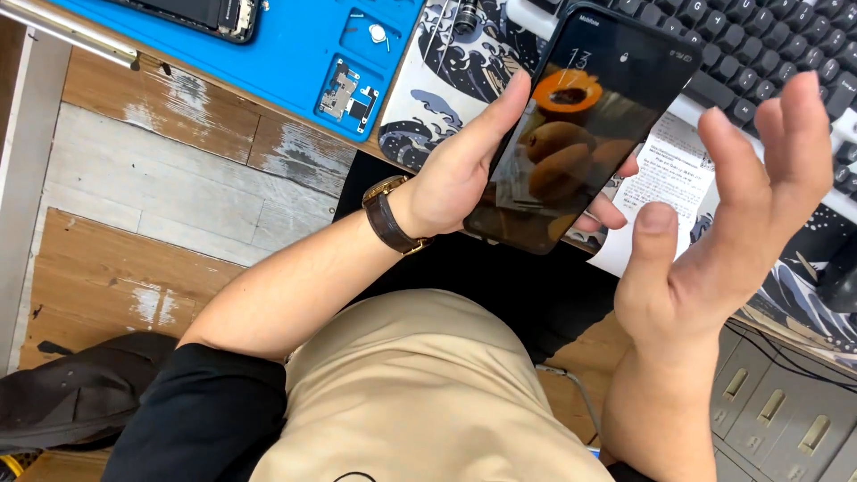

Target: Testing a smartphone's functionality by navigating menus and checking the camera while using a computer.

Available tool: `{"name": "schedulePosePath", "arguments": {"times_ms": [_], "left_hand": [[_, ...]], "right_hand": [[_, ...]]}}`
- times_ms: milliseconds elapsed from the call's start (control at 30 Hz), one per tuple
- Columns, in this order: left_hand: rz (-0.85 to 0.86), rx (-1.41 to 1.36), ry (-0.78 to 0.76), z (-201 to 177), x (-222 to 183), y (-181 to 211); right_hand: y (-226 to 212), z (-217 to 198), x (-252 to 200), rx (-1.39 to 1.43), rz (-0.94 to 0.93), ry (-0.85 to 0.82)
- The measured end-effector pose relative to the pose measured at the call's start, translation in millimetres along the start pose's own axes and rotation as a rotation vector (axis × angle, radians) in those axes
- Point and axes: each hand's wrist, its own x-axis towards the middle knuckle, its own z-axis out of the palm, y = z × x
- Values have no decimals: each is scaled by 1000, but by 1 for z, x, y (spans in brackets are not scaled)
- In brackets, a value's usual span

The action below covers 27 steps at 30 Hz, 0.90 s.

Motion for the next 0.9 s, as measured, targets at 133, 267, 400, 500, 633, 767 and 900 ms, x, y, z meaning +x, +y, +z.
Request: {"name": "schedulePosePath", "arguments": {"times_ms": [133,267,400,500,633,767,900], "left_hand": [[357,316,259,-22,8,-7],[318,194,77,-19,6,-7],[420,392,222,-12,4,-5],[319,326,121,-5,1,-3],[192,199,-16,7,-3,-1],[134,364,40,12,-2,4],[306,458,187,-5,-1,-2]], "right_hand": [[-5,5,-12,12,-35,-53],[-4,12,-26,25,-38,-76],[-2,17,-29,-38,-135,-76],[-3,22,-26,-59,-193,-65],[-7,26,-27,-102,-196,-41],[-4,32,-33,-152,-194,-70],[-6,30,-36,-177,-181,-62]]}}
